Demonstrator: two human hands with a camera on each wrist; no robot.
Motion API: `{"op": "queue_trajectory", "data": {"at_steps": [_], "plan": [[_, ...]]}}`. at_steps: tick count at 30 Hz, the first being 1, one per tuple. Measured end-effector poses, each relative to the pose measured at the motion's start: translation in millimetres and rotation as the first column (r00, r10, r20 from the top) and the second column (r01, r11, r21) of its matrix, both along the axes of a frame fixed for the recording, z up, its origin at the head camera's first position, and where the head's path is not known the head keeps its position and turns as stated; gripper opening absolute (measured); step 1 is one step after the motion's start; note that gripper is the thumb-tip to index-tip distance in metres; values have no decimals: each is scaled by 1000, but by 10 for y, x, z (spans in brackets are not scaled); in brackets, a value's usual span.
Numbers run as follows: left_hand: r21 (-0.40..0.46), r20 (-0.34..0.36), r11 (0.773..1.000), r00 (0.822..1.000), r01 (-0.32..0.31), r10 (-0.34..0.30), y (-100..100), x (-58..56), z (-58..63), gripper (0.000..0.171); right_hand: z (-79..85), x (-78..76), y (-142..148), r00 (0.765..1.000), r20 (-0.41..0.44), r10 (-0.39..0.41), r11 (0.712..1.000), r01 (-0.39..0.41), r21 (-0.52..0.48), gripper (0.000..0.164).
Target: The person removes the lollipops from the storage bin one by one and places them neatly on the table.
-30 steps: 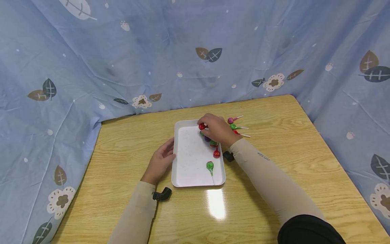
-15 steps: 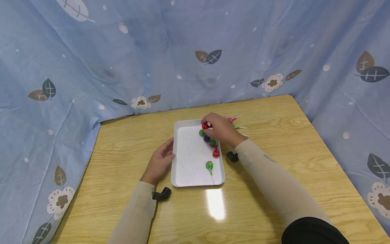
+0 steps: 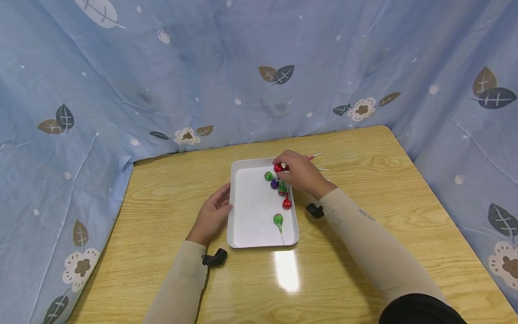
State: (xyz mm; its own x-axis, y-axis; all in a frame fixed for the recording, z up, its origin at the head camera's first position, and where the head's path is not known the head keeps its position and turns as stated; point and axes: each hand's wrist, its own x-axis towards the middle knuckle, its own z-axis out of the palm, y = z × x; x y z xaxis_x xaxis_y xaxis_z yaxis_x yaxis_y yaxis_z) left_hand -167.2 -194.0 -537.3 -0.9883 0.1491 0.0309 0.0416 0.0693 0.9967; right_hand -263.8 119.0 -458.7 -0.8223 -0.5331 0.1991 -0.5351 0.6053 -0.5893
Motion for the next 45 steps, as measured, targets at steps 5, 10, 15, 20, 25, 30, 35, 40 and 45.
{"op": "queue_trajectory", "data": {"at_steps": [5, 10, 15, 20, 25, 30, 35, 40, 45], "plan": [[-3, -1, 1000, 1000, 0, 0, 5, 0, 7, 63, -11, 15, 59, 1000, -13, -1, 1000, 0, -21, 27], [-4, 3, 1000, 1000, 0, 0, 5, 6, 10, 63, -20, 22, 132, 1000, -17, -22, 999, 22, -26, 25], [-4, 4, 1000, 1000, 0, 0, 11, 10, 26, 64, -44, 19, 220, 999, -2, -49, 998, 49, -26, 24], [-8, 2, 1000, 1000, -3, 3, 15, 9, 30, 64, -44, 22, 308, 997, -10, -70, 997, 70, -21, 25], [-5, 8, 1000, 1000, -5, 5, 12, 16, 36, 64, -46, 29, 383, 996, -14, -86, 996, 85, -35, 23], [-2, 14, 1000, 1000, -2, 2, 6, 11, 19, 64, -90, 43, 443, 995, -9, -96, 995, 96, -35, 21], [-14, 19, 1000, 1000, -7, 7, 5, 8, 15, 64, -144, 66, 488, 996, -25, -87, 996, 87, -28, 19], [-12, 24, 1000, 1000, -8, 8, 8, 9, 24, 64, -185, 99, 522, 996, -23, -91, 995, 91, -31, 20], [-13, 27, 1000, 1000, -7, 7, 15, 7, 28, 64, -237, 121, 554, 995, -9, -99, 995, 99, -11, 20]]}}
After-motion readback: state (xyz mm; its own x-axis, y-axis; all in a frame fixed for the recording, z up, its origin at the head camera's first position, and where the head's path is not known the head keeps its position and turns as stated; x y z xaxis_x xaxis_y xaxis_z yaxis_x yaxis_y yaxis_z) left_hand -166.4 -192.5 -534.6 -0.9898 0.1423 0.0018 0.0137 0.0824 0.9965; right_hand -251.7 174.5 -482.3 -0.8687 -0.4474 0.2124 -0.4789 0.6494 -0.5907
